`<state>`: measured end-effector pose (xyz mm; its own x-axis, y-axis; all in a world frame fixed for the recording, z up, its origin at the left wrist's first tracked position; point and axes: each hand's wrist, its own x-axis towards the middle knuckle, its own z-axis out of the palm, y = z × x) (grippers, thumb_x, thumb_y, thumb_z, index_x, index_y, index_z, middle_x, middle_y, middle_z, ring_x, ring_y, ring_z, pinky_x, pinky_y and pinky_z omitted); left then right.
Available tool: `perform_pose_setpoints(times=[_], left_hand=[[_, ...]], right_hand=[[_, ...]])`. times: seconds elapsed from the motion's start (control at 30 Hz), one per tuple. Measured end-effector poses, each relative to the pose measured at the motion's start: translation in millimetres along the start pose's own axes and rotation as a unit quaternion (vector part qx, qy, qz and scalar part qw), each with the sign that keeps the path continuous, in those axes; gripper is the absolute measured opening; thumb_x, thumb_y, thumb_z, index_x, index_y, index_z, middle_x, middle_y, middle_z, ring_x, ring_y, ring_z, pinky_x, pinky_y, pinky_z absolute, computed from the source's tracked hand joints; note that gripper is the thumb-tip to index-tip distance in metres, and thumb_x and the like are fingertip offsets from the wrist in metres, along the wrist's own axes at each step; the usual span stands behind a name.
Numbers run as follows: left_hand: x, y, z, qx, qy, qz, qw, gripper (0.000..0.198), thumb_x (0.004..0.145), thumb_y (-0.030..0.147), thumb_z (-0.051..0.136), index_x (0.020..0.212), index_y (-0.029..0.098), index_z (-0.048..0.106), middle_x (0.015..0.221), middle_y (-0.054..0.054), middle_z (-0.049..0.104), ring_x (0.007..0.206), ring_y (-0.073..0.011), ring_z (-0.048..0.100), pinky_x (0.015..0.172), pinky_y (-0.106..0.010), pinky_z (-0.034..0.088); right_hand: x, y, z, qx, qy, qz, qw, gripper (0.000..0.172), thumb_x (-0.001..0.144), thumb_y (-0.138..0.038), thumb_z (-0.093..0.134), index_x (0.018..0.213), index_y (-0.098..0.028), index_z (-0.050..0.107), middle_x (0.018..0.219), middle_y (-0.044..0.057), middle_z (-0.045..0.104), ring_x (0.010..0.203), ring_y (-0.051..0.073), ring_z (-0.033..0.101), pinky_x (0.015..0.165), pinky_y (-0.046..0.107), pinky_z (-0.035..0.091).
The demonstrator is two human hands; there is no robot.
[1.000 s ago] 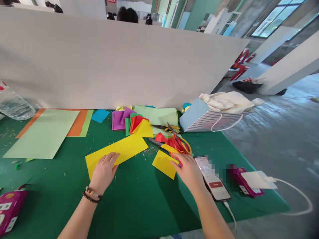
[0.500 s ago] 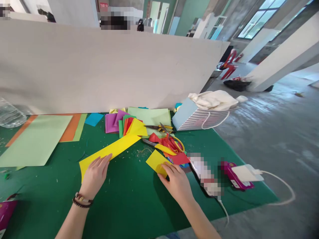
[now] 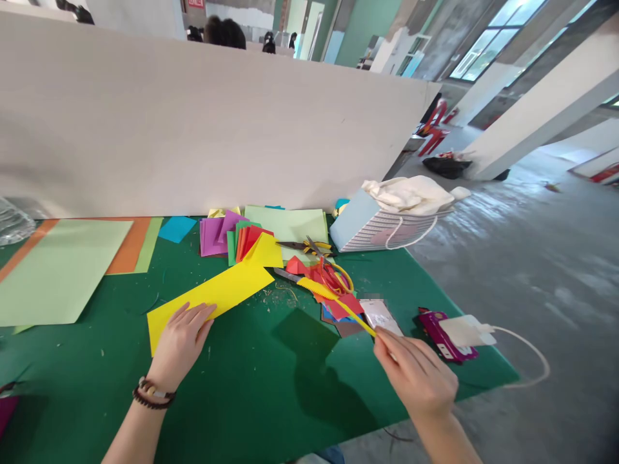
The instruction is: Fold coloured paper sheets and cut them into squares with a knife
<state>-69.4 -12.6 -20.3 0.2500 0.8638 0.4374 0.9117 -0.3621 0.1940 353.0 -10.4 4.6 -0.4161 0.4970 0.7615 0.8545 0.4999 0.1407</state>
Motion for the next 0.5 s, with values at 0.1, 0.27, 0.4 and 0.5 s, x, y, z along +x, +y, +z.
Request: perform_pose_setpoints(times=[0.1,0.27,0.4,0.5], left_hand=[[-0.4,0.0,0.9,0.001,-0.012,0.006,1.000,0.034,0.101,0.031,0.040,0.117,0.016,0.066,0.111,-0.011,0.074,0.101,-0.0272,0.071,0.097,-0.051,0.054],[-2.7,-3.1,1.5,0.004,-0.022,0.006,1.000,0.034,0.099,0.032,0.041,0.119,0.017,0.064,0.117,-0.012,0.072,0.106,-0.0289,0.069,0.098,-0.053,0.053],[-3.1,-4.5,1.2,0.005,-0.029,0.003,1.000,0.034,0.098,0.029,0.041,0.121,0.017,0.063,0.118,-0.012,0.072,0.106,-0.0282,0.069,0.099,-0.053,0.052],[-2.3,-4.2,1.9,0.001,-0.034,0.005,0.999,0.033,0.098,0.027,0.041,0.121,0.018,0.063,0.117,-0.012,0.072,0.106,-0.0276,0.069,0.099,-0.053,0.052]], right_hand=[[-0.8,6.5,4.9,-0.011,-0.043,-0.012,0.999,0.018,0.082,-0.011,0.069,0.099,-0.018,0.071,0.084,0.003,0.077,0.073,0.014,0.068,0.079,0.027,0.050],[-12.2,-12.2,30.3,0.011,-0.131,-0.014,0.991,0.019,0.092,-0.013,0.054,0.088,-0.018,0.071,0.080,0.003,0.074,0.073,0.014,0.065,0.076,0.027,0.049],[-22.0,-20.2,32.4,0.019,-0.163,0.005,0.986,0.022,0.093,-0.013,0.051,0.099,-0.016,0.072,0.082,0.005,0.071,0.078,0.017,0.063,0.075,0.030,0.049],[-26.2,-20.1,28.5,0.022,-0.179,0.019,0.983,0.024,0.093,-0.013,0.050,0.101,-0.017,0.073,0.083,0.006,0.069,0.080,0.018,0.062,0.074,0.030,0.049]])
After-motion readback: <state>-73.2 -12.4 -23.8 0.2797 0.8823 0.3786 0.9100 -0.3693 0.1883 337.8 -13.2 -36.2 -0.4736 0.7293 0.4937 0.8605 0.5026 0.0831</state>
